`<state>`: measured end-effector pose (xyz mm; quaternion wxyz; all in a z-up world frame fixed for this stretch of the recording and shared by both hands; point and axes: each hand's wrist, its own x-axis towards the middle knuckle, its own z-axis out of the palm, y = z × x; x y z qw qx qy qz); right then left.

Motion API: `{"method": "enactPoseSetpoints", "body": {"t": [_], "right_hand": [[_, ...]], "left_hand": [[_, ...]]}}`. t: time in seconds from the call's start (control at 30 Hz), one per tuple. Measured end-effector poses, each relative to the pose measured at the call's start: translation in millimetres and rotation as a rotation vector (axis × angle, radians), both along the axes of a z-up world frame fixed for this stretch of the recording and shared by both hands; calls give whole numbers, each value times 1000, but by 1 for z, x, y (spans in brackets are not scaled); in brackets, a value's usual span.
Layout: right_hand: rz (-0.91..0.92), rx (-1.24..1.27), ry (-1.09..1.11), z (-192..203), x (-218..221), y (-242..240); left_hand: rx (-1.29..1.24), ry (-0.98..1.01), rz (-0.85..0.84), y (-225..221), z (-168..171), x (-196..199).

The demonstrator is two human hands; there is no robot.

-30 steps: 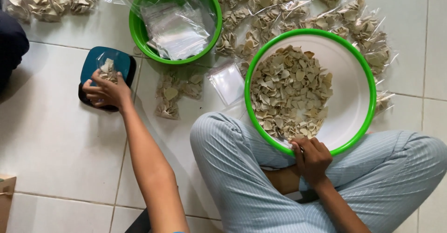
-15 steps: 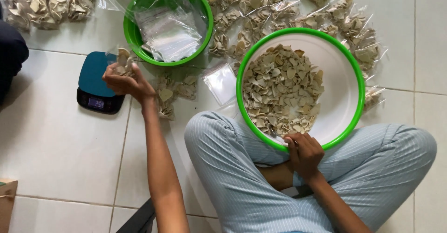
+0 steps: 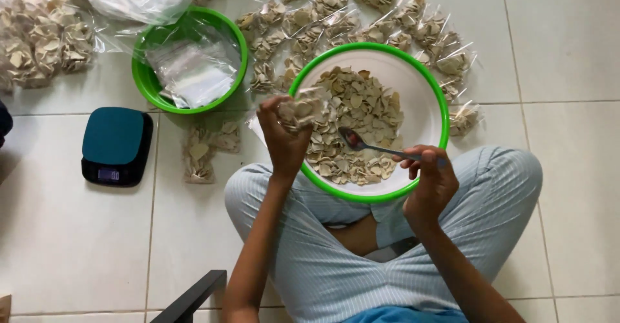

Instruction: Packaging dried food items into small plastic bags using a spoon and weighing them on a digital scale.

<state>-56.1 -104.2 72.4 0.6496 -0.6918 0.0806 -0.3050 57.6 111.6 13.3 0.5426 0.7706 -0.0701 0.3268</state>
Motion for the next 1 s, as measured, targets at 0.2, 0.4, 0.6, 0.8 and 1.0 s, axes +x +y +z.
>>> {"method": "enactPoseSetpoints", "body": {"t": [0.2,0.4,0.6,0.8,1.0], "right_hand": [[102,-27,-17,35,17,-15],[134,-18,-9,32,17,-35],[60,30,-46,29,9,-44],[-3,44,-55,30,6,-50],[73,57,-34,33,10,-50]], "left_hand": [[21,-45,-56,-39,9,-26],[25,-99,-86,-55,28,-38],[-11,-102,-111,-66,37,-42],[-67,-81,-116,-74,37,-47],[-60,-65,-119,-79,31,-55]]}}
